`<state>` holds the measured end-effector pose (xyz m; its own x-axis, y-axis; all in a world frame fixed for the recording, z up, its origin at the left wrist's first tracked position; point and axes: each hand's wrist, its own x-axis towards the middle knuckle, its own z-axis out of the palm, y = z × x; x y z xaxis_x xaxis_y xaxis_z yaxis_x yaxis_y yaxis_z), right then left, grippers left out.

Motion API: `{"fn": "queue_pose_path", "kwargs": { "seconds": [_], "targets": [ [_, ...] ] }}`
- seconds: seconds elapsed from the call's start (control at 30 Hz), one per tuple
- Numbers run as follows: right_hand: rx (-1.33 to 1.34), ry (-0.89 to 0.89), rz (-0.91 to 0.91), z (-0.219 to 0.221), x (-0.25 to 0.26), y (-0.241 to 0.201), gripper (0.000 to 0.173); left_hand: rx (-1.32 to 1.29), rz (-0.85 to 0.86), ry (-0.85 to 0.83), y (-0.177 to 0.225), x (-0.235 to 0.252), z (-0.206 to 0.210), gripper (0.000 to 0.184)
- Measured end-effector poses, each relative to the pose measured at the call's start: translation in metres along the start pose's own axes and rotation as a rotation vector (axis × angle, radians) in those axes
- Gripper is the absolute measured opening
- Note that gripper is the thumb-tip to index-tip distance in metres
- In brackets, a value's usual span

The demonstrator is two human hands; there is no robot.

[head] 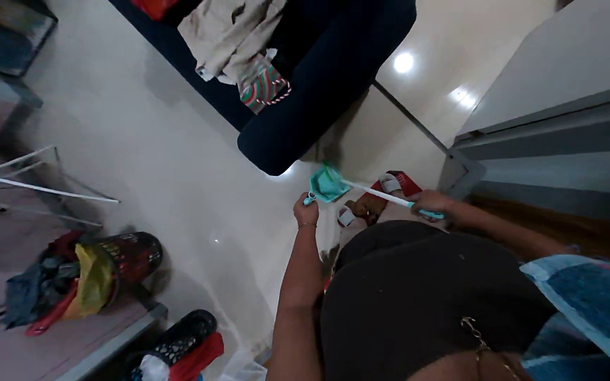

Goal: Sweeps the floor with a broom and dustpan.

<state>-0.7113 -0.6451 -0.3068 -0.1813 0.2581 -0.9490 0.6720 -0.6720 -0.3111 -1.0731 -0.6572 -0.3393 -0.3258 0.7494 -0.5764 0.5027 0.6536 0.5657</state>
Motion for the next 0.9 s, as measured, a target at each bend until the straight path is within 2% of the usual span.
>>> {"fn": "queue_pose_path", "kwargs": {
  "seconds": [0.1, 0.27, 0.43, 0.53, 0.6, 0.63, 0.7, 0.8, 0.9],
  "targets": [
    [0.025, 0.053, 0.046, -0.046, -0.029, 0.013, 0.047, -0.024, -0.008, 0.014, 0.001, -0.004, 0.000, 0.023],
    [-0.076, 0.368, 0.038, -0.111, -0.059, 0.042, 0.050, -0.071, -0.029, 0.063, -0.012, -0.009, 0.001, 0.022],
    [-0.051, 0.652, 0.047, -0.179, -0.030, 0.065, 0.047, -0.119, -0.026, 0.115, -0.012, -0.016, 0.008, 0.024],
    [0.062, 0.723, 0.051, -0.223, -0.007, 0.052, 0.034, -0.124, -0.034, 0.119, -0.011, -0.020, 0.015, 0.027],
    [0.048, 0.663, 0.066, -0.226, 0.004, 0.033, 0.031, -0.148, -0.025, 0.142, -0.011, -0.024, 0.021, 0.027],
    [-0.047, 0.626, 0.046, -0.218, 0.013, 0.028, 0.030, -0.156, -0.017, 0.157, -0.010, -0.026, 0.023, 0.026],
    [-0.273, 0.482, -0.003, -0.180, 0.028, 0.025, 0.034, -0.158, -0.014, 0.182, -0.004, -0.028, 0.028, 0.026],
    [-0.541, 0.135, 0.010, -0.109, 0.017, 0.002, 0.047, -0.157, -0.036, 0.206, 0.005, -0.032, 0.037, 0.025],
    [-0.571, -0.027, -0.075, -0.093, 0.012, -0.003, 0.044, -0.175, -0.048, 0.232, 0.013, -0.033, 0.045, 0.025]
  ]
}}
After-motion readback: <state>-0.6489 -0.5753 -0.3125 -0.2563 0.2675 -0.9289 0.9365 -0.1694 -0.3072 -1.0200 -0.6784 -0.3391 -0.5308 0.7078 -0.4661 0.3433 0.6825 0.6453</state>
